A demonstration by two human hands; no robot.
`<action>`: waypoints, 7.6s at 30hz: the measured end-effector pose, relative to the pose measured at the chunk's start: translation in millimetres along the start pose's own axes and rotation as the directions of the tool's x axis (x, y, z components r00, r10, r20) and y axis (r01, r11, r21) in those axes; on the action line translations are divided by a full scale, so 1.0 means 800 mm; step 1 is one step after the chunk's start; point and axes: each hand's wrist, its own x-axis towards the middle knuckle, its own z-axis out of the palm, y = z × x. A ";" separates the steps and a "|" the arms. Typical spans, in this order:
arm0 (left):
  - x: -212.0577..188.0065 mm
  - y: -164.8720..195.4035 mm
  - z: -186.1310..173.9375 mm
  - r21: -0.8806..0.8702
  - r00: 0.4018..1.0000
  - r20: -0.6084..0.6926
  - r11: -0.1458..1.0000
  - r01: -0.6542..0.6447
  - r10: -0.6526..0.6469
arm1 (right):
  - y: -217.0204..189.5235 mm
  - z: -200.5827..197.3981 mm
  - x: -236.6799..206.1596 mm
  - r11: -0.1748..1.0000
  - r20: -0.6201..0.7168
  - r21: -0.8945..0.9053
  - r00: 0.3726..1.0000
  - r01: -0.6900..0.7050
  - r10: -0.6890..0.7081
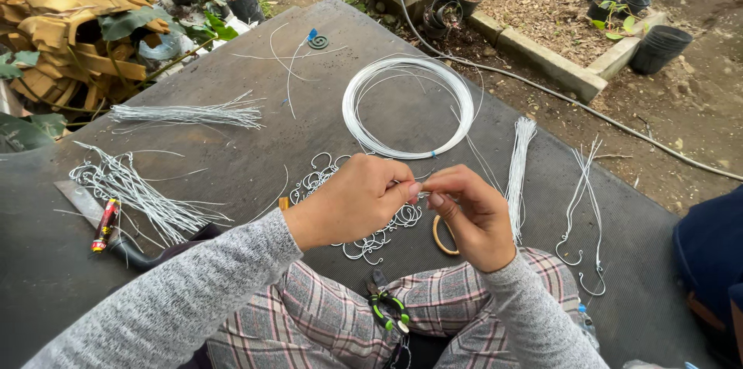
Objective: The person sits on the ground and cuts lengths of wire from a coil, then bends and twists the cut pieces into small hooked shapes by hand and with pliers, adding finished pieces to a growing pile on the mat.
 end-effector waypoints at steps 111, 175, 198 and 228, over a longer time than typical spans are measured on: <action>0.015 -0.112 0.117 0.281 0.845 -0.481 0.954 -0.105 0.235 | 0.066 0.108 -0.103 0.892 -0.426 -0.321 0.890 -0.317 0.163; -0.004 -0.132 0.085 -0.884 0.911 0.279 0.289 0.367 -0.303 | 0.152 0.045 -0.133 0.928 -0.280 -0.365 0.959 -0.069 -0.039; -0.009 -0.079 -0.038 0.614 0.353 0.638 -0.175 -0.769 0.685 | 0.065 -0.023 -0.121 0.842 0.254 -0.103 0.804 -0.529 0.537; -0.015 -0.082 -0.025 0.536 0.593 0.371 0.357 -0.766 0.715 | 0.018 0.010 -0.107 0.893 0.073 -0.345 0.940 -0.290 0.333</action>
